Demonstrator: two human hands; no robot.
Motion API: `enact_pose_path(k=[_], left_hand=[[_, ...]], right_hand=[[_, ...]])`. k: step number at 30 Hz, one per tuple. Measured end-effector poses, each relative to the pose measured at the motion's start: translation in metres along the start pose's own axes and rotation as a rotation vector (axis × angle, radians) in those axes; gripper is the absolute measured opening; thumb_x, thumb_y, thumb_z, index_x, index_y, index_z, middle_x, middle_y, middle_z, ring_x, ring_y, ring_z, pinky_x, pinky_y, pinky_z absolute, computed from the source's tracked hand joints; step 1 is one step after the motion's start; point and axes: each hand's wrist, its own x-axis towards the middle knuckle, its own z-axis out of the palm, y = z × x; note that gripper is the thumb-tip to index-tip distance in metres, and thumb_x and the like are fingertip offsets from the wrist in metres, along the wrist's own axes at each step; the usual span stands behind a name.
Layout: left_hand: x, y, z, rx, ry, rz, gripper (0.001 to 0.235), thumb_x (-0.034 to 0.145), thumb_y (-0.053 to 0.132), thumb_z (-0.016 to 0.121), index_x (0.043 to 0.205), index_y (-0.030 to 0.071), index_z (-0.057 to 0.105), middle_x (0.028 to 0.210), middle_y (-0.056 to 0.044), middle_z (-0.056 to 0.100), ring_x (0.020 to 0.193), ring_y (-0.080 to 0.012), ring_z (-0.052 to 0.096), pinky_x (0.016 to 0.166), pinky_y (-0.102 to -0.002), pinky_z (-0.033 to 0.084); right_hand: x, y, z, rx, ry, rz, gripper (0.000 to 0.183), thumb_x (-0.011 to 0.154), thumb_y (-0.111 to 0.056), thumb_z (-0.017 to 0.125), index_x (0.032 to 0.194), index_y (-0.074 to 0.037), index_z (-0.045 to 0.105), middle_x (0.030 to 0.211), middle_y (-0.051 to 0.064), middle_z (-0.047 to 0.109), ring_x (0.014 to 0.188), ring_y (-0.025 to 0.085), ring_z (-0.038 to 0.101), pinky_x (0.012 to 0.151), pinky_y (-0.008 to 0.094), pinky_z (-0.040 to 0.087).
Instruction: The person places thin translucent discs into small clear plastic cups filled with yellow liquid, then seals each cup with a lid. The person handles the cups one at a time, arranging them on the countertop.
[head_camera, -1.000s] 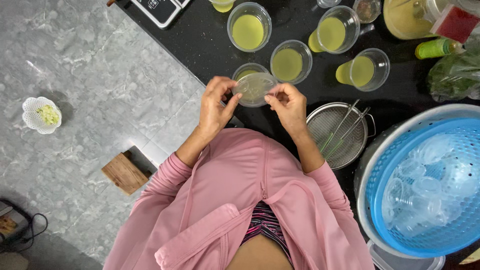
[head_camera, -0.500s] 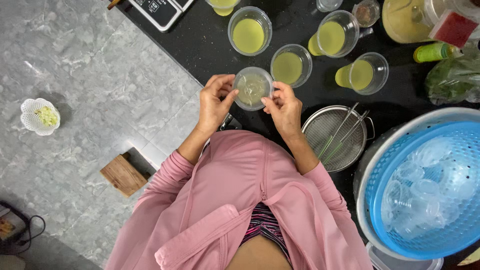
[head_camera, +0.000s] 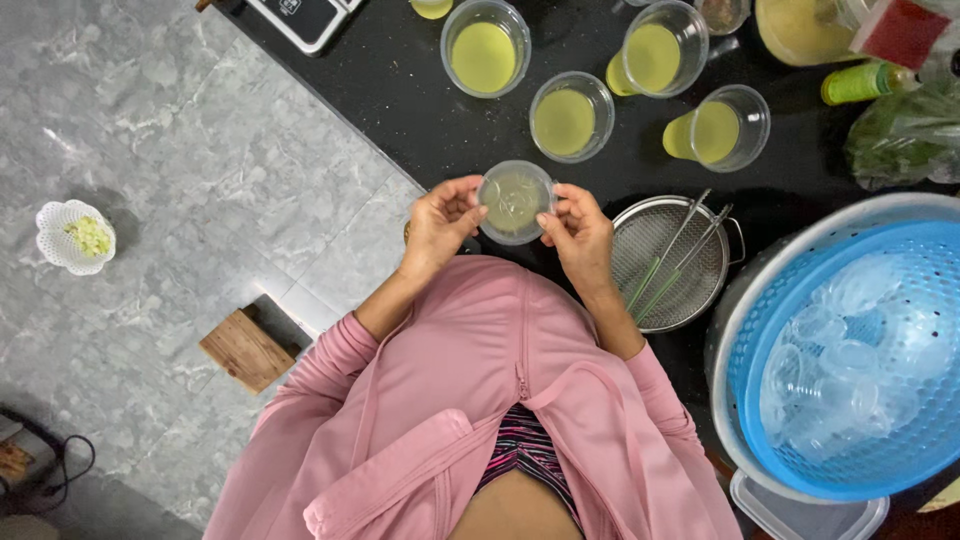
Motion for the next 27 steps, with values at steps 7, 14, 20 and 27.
enact_pose_path(k=[7,14,20,27], left_hand=[[0.002,-0.023,0.003,-0.266,-0.020,-0.036,0.022,0.100,0.006,0.067,0.122,0.000,0.066,0.093,-0.001,0.069,0.077,-0.0092,0.066,0.072,-0.026,0.058],[0.007,-0.015,-0.009,-0.426,-0.054,-0.279,0.014,0.095,0.014,0.072,0.103,0.004,0.068,0.085,-0.004,0.071,0.071,-0.0116,0.068,0.069,-0.027,0.060],[0.027,-0.022,-0.009,-0.279,-0.034,-0.269,0.019,0.096,0.017,0.078,0.099,0.001,0.068,0.078,-0.004,0.067,0.063,-0.0108,0.062,0.059,-0.025,0.052],[0.038,-0.015,-0.019,-0.587,-0.259,-0.490,0.022,0.091,0.021,0.079,0.096,0.005,0.066,0.076,-0.002,0.065,0.065,-0.0115,0.061,0.064,-0.027,0.054]], right_hand=[[0.000,0.023,-0.003,0.211,0.010,0.065,0.031,0.098,-0.002,0.068,0.127,0.003,0.061,0.096,0.006,0.071,0.067,0.007,0.061,0.059,0.021,0.051],[0.001,0.025,-0.003,0.281,0.026,0.066,0.026,0.098,-0.003,0.071,0.122,0.002,0.064,0.094,0.006,0.070,0.067,0.006,0.059,0.059,0.021,0.050],[0.001,0.023,-0.004,0.264,0.018,0.055,0.024,0.098,-0.003,0.071,0.121,0.001,0.065,0.093,0.005,0.070,0.067,0.006,0.059,0.059,0.020,0.049],[0.007,0.021,-0.008,0.319,0.003,0.094,0.023,0.097,-0.003,0.071,0.119,0.001,0.067,0.088,0.004,0.069,0.064,0.006,0.058,0.057,0.020,0.048]])
